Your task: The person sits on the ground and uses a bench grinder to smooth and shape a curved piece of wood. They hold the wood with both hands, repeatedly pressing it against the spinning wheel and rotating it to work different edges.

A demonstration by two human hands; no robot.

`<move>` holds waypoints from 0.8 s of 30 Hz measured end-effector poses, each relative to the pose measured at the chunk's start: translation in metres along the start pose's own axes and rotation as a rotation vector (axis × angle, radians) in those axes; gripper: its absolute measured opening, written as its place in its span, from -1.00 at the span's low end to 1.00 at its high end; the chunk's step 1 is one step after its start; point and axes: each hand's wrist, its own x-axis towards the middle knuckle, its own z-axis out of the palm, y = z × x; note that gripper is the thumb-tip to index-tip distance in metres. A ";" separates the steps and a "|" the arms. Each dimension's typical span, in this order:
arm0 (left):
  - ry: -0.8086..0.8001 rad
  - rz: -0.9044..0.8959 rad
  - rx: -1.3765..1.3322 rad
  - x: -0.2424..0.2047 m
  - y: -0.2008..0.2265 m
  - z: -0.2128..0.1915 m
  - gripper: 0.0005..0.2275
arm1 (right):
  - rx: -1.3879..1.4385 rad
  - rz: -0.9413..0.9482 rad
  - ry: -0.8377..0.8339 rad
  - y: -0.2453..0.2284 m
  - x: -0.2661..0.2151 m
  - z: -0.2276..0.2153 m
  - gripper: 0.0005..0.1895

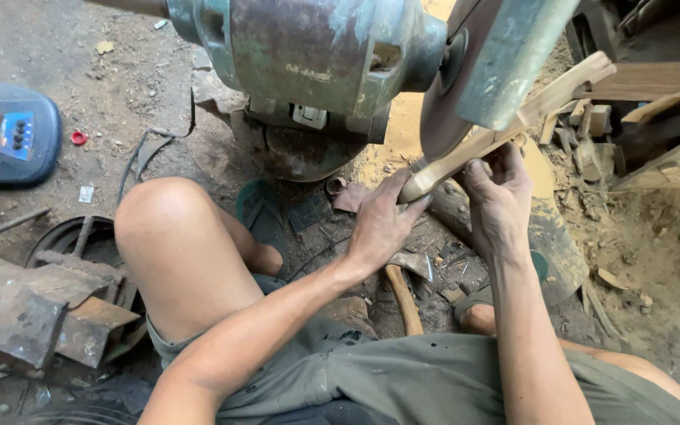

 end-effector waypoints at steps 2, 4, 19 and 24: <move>0.021 0.048 0.003 0.005 0.003 -0.001 -0.60 | -0.033 -0.007 -0.004 -0.002 0.006 0.002 -0.49; 0.029 0.058 -0.002 0.012 0.006 -0.002 -0.61 | -0.057 -0.010 0.006 -0.004 0.012 0.006 -0.49; 0.048 -0.008 -0.014 0.023 0.011 0.000 -0.67 | -0.111 0.000 0.019 0.006 0.036 0.001 -0.71; 0.047 -0.047 0.003 0.020 0.014 -0.002 -0.67 | -0.144 0.016 0.016 0.008 0.037 0.002 -0.74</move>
